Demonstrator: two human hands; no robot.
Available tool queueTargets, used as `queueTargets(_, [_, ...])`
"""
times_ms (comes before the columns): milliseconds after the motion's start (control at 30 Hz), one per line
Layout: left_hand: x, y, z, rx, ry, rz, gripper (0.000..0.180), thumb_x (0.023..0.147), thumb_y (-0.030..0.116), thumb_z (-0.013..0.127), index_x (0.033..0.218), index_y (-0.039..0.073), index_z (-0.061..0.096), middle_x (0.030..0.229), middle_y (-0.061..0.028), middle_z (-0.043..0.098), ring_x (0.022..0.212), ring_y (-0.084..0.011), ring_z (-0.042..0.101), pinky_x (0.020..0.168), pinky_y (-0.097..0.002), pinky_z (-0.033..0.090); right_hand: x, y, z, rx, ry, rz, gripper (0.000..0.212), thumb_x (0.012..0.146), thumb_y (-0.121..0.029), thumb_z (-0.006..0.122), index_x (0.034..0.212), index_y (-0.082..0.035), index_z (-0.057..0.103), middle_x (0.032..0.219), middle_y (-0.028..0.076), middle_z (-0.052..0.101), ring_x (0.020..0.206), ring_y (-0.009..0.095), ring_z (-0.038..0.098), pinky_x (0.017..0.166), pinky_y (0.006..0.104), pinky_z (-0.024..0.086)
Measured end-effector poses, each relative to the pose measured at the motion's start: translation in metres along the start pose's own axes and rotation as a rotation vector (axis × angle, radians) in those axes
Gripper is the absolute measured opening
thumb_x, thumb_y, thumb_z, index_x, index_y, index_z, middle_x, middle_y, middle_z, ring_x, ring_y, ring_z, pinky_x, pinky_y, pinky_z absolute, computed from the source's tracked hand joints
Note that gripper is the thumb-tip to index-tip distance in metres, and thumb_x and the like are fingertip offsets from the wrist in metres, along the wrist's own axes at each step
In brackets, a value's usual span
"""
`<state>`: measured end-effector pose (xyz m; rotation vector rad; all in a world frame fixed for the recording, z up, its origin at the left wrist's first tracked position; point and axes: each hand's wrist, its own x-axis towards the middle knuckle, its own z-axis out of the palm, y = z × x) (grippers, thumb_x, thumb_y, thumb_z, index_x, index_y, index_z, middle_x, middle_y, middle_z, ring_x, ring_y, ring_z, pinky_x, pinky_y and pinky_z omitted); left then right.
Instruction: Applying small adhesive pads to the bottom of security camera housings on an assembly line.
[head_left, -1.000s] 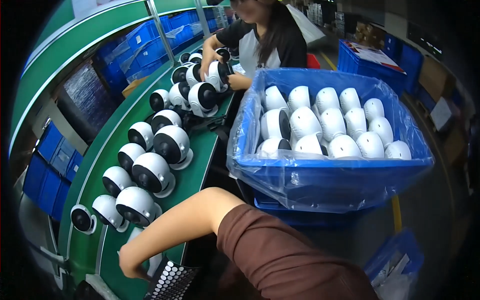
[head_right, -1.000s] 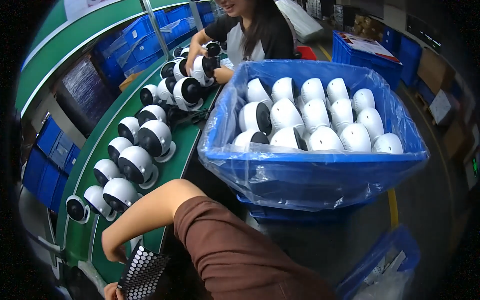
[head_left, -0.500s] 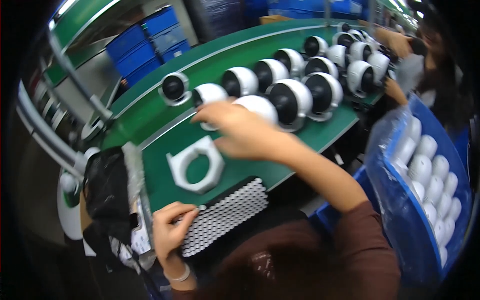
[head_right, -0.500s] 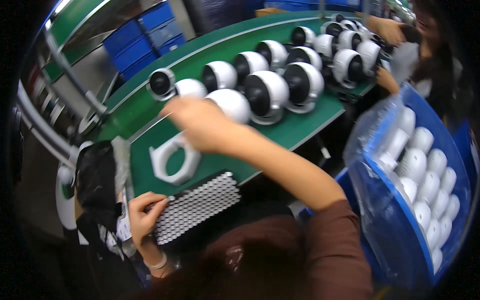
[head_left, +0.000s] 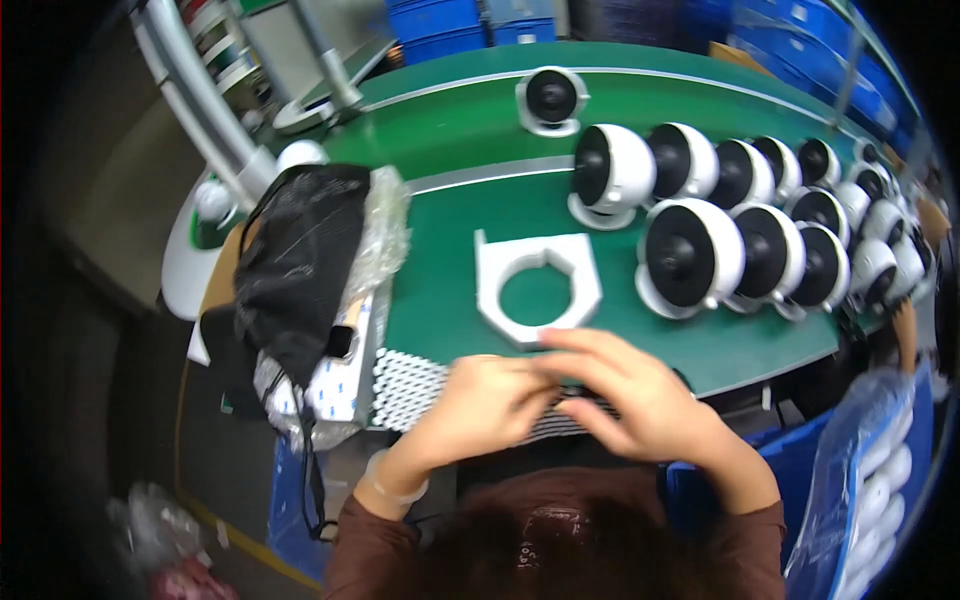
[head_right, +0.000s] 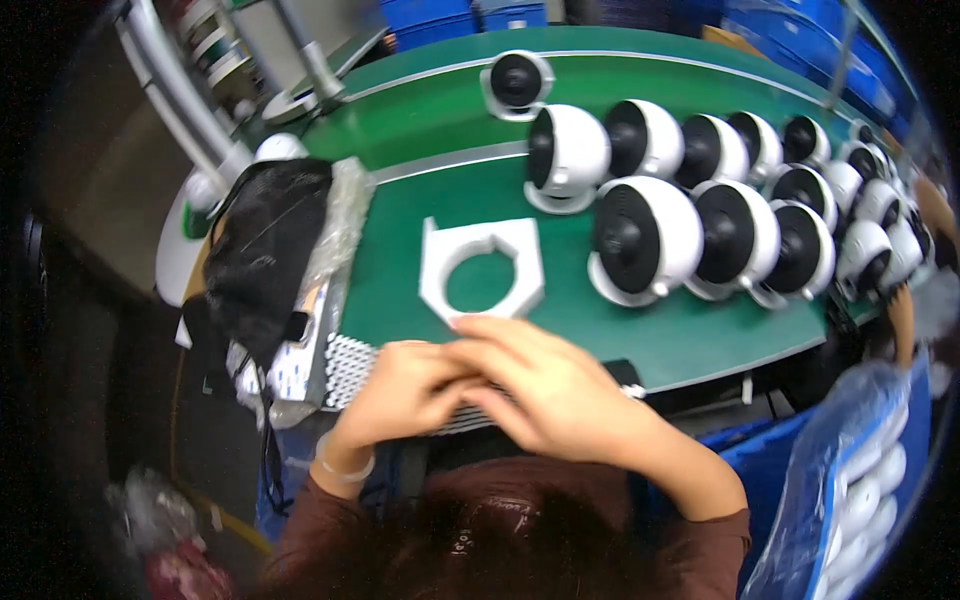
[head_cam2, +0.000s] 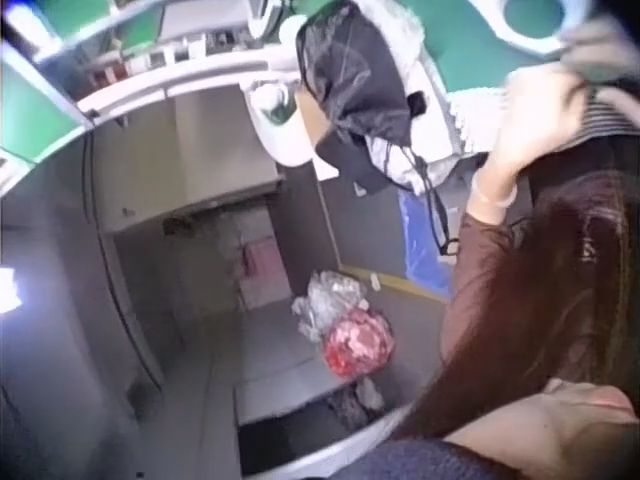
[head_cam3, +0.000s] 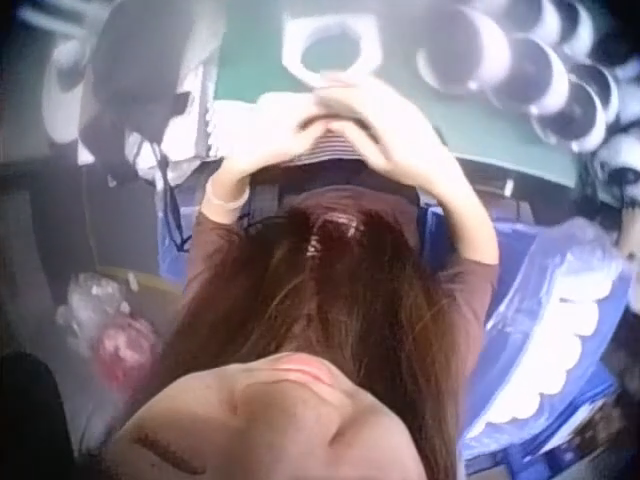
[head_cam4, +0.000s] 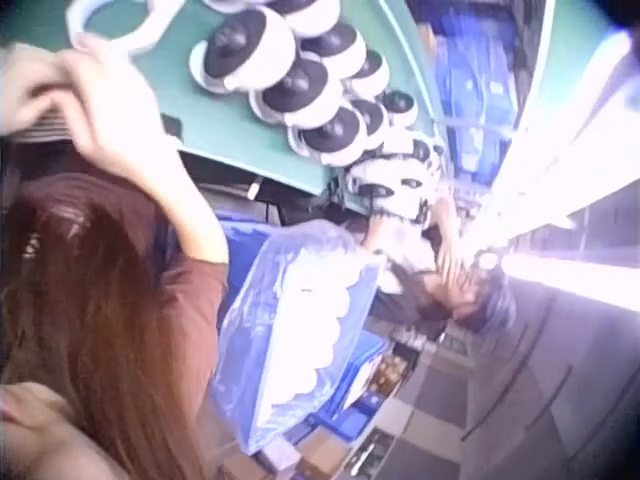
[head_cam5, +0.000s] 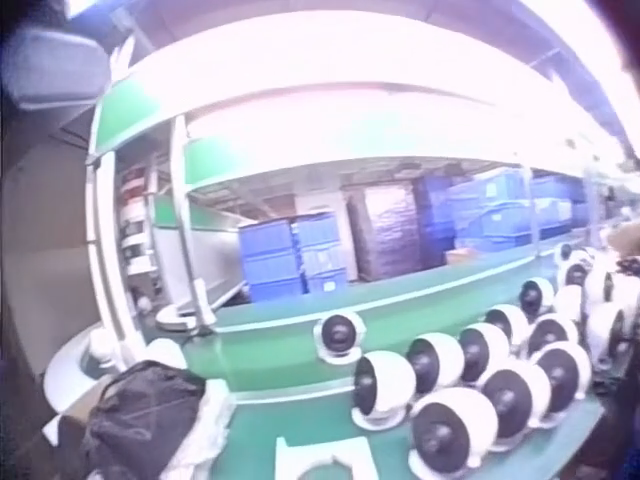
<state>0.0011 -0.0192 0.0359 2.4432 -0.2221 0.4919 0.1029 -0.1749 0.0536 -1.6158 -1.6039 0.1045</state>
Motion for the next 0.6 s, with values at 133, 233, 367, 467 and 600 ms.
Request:
queueTargets(133, [-0.038, -0.004, 0.012, -0.588, 0.056, -0.009, 0.026, 0.082, 0.017, 0.054, 0.103, 0.002, 0.054, 0.111, -0.0161, 0.051, 0.110, -0.0219, 0.044, 0.085, -0.0346, 0.039, 0.041, -0.016, 0.028, -0.011, -0.323, -0.341, 0.026, 0.077, -0.017, 0.057, 0.101, -0.007, 0.055, 0.092, 0.005, 0.057, 0.087, 0.022, 0.056, 0.073, 0.0316, 0.046])
queueTargets(233, [-0.044, -0.007, 0.022, -0.646, 0.000, 0.001, 0.027, 0.083, 0.018, 0.054, 0.104, 0.002, 0.053, 0.111, -0.0156, 0.051, 0.108, -0.0214, 0.045, 0.086, -0.0341, 0.039, 0.058, -0.017, 0.039, -0.007, -0.398, -0.515, 0.024, 0.067, -0.010, 0.056, 0.089, -0.002, 0.054, 0.082, 0.007, 0.052, 0.079, 0.024, 0.054, 0.071, 0.0317, 0.044])
queueTargets(367, [-0.038, -0.012, 0.033, -0.756, -0.143, 0.060, 0.027, 0.084, 0.018, 0.053, 0.105, 0.002, 0.053, 0.111, -0.0150, 0.051, 0.107, -0.0206, 0.046, 0.087, -0.0335, 0.040, 0.065, -0.021, 0.040, 0.134, -0.510, -0.601, 0.020, 0.068, -0.012, 0.058, 0.086, -0.004, 0.053, 0.088, 0.009, 0.050, 0.085, 0.025, 0.051, 0.074, 0.0340, 0.044])
queueTargets(467, [-0.031, -0.017, 0.034, -0.859, -0.236, 0.090, 0.027, 0.085, 0.019, 0.053, 0.105, 0.001, 0.052, 0.111, -0.0145, 0.051, 0.105, -0.0201, 0.047, 0.087, -0.0330, 0.040, 0.071, -0.016, 0.013, 0.116, -0.512, -0.594, 0.026, 0.067, -0.018, 0.064, 0.086, -0.006, 0.052, 0.082, 0.007, 0.049, 0.081, 0.024, 0.052, 0.066, 0.0329, 0.046])
queueTargets(600, [-0.017, -0.017, 0.028, -0.256, -0.501, 0.328, 0.035, 0.084, 0.019, 0.056, 0.117, 0.008, 0.047, 0.116, -0.0145, 0.048, 0.109, -0.0214, 0.047, 0.092, -0.0234, 0.038, 0.066, -0.001, -0.005, 0.121, -0.537, -0.438, 0.026, 0.069, -0.024, 0.065, 0.083, -0.008, 0.050, 0.073, 0.008, 0.049, 0.074, 0.026, 0.054, 0.059, 0.0320, 0.045])
